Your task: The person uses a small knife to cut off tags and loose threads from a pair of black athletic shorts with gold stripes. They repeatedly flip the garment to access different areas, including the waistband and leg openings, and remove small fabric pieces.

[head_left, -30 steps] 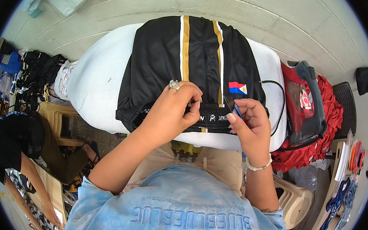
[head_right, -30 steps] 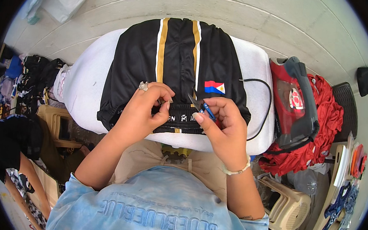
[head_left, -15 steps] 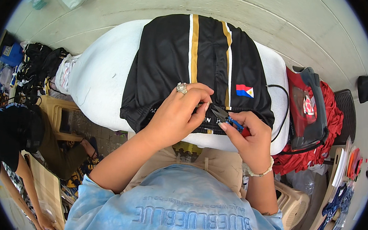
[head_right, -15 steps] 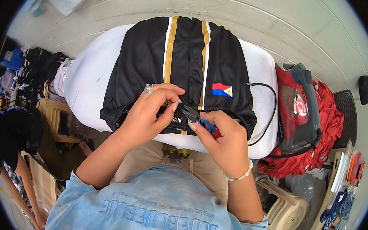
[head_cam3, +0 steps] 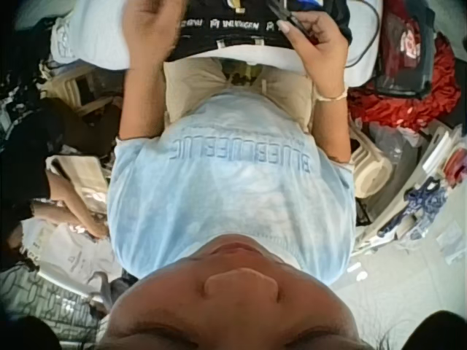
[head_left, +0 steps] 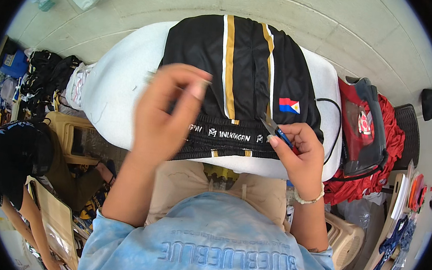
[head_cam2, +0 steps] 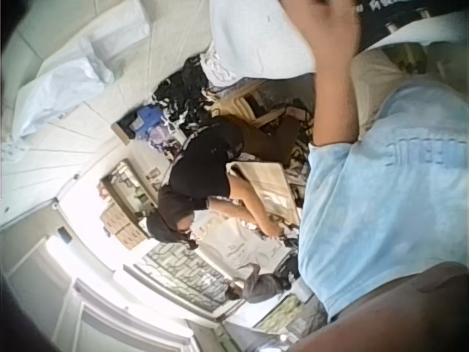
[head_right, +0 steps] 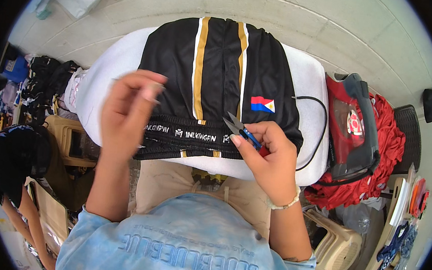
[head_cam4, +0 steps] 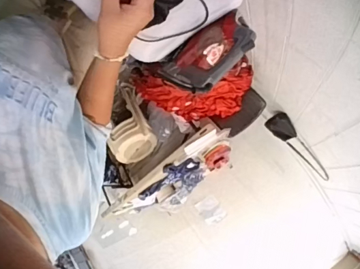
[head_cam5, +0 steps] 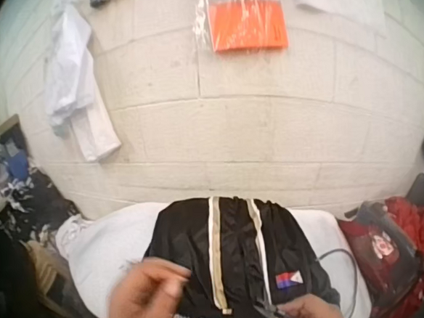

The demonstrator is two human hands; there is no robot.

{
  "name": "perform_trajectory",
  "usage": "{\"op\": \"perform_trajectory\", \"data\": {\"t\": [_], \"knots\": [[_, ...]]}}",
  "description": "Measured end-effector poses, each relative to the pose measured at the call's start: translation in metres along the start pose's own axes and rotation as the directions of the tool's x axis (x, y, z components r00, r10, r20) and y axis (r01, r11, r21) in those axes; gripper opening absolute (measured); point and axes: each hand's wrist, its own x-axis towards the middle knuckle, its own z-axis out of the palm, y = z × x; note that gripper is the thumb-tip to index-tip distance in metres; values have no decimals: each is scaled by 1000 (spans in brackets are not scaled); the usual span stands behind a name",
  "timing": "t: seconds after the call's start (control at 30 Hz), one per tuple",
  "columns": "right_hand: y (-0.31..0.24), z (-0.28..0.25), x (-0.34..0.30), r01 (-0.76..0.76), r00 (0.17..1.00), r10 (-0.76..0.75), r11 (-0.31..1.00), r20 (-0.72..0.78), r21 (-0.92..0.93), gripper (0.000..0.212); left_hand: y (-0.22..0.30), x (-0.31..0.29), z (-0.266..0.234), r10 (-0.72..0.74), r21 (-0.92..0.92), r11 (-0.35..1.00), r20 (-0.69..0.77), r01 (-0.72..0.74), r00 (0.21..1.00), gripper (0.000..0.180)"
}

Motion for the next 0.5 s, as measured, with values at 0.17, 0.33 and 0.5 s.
{"op": "perform_trajectory", "data": {"t": [0.17, 0.33, 0.5], "knots": [[-1, -1, 0, -57, 998, 57, 993, 0, 105, 23, 7, 20, -36, 175, 421, 900, -106, -115, 979, 18], [-1, 1, 2, -47, 999, 47, 995, 2, 93, 24, 9, -2, -18, 312, 534, 753, 225, -385, 923, 29], [0, -1, 2, -60, 998, 60, 995, 11, 82, 24, 15, -10, 2, 269, 399, 801, 425, -446, 864, 24]]}}
